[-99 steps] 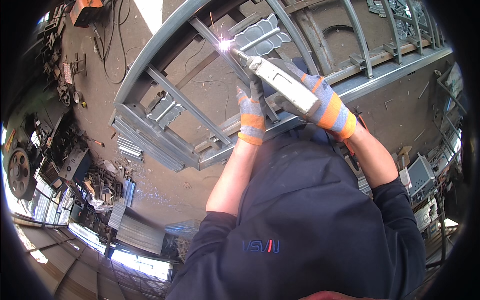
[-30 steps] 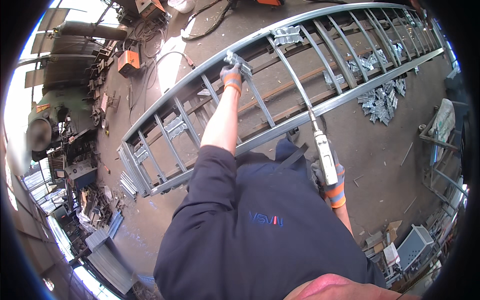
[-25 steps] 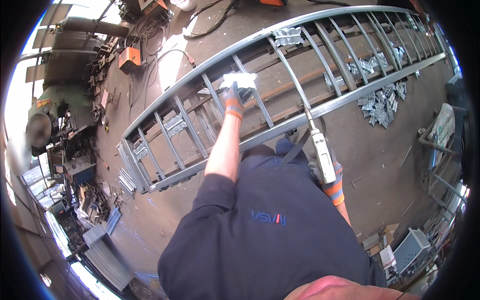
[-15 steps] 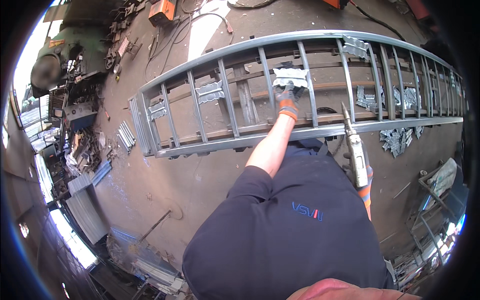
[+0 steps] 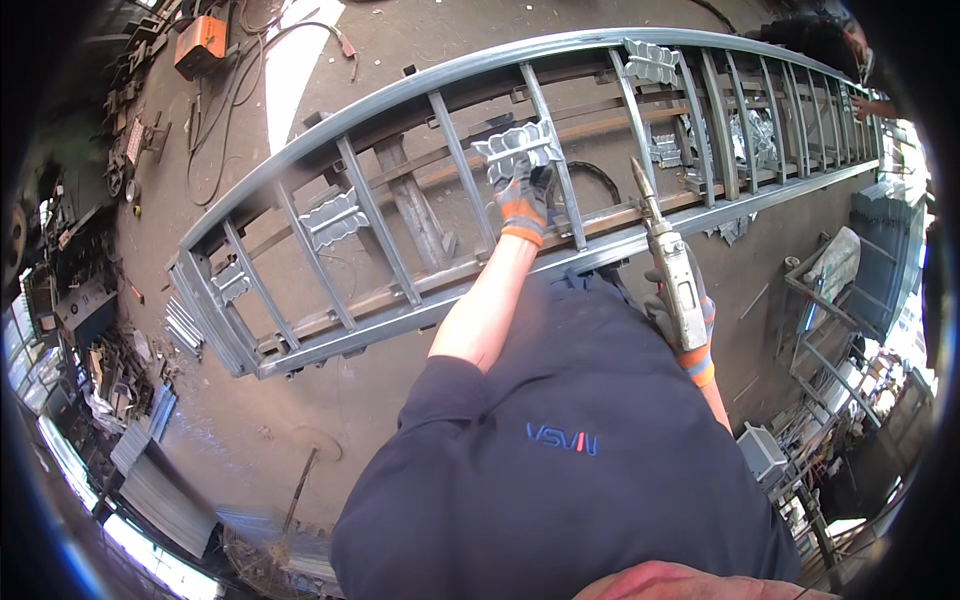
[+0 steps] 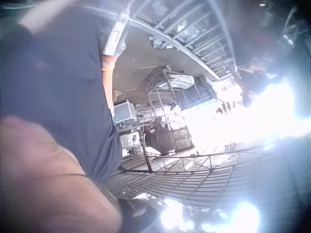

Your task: The person welds metal brackets onto a long metal frame using a handheld welding tool. They repeatedly pick up brackets, position them on the frame, and weld them in place while sparks are visible. The person wears gloves and works in a workshop environment with scattered metal parts.

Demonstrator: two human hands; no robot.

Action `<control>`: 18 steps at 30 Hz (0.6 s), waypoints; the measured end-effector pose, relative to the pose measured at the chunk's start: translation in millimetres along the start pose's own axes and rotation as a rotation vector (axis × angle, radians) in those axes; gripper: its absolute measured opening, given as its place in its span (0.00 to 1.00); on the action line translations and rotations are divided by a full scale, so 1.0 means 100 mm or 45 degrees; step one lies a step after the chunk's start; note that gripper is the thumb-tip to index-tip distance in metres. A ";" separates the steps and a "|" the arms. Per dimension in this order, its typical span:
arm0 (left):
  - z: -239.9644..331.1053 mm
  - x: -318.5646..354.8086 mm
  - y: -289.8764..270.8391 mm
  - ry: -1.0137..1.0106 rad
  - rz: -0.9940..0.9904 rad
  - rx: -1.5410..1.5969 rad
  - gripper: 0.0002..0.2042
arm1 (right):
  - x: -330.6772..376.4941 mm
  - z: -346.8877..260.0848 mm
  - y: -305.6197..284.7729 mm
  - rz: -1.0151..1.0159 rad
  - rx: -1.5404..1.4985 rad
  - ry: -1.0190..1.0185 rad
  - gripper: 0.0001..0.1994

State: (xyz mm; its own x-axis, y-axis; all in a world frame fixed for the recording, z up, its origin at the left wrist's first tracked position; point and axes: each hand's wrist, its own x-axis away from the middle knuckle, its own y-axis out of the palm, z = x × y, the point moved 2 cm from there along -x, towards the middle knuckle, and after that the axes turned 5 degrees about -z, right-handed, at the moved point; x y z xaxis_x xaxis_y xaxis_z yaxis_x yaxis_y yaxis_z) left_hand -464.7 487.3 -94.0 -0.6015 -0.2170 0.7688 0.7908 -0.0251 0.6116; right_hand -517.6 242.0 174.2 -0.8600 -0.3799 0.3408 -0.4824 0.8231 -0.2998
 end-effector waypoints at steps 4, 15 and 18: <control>0.09 0.04 -0.15 0.092 0.025 0.008 0.14 | -0.30 0.01 0.07 -0.049 0.302 -0.167 0.34; 0.08 -0.32 -0.32 0.129 -0.092 -0.066 0.12 | -0.81 0.22 0.27 -0.369 0.153 -0.162 0.37; 0.05 -0.36 -0.46 0.050 -0.079 -0.048 0.14 | -0.90 0.35 0.30 -0.398 -0.071 -0.160 0.39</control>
State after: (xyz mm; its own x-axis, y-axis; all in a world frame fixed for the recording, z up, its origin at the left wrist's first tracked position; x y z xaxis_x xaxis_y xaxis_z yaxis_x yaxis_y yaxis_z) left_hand -480.1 501.1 -149.4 -0.6449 -0.2522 0.7214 0.7565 -0.0766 0.6495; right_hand -460.3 286.7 103.4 -0.6872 -0.6637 0.2954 -0.7192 0.6789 -0.1478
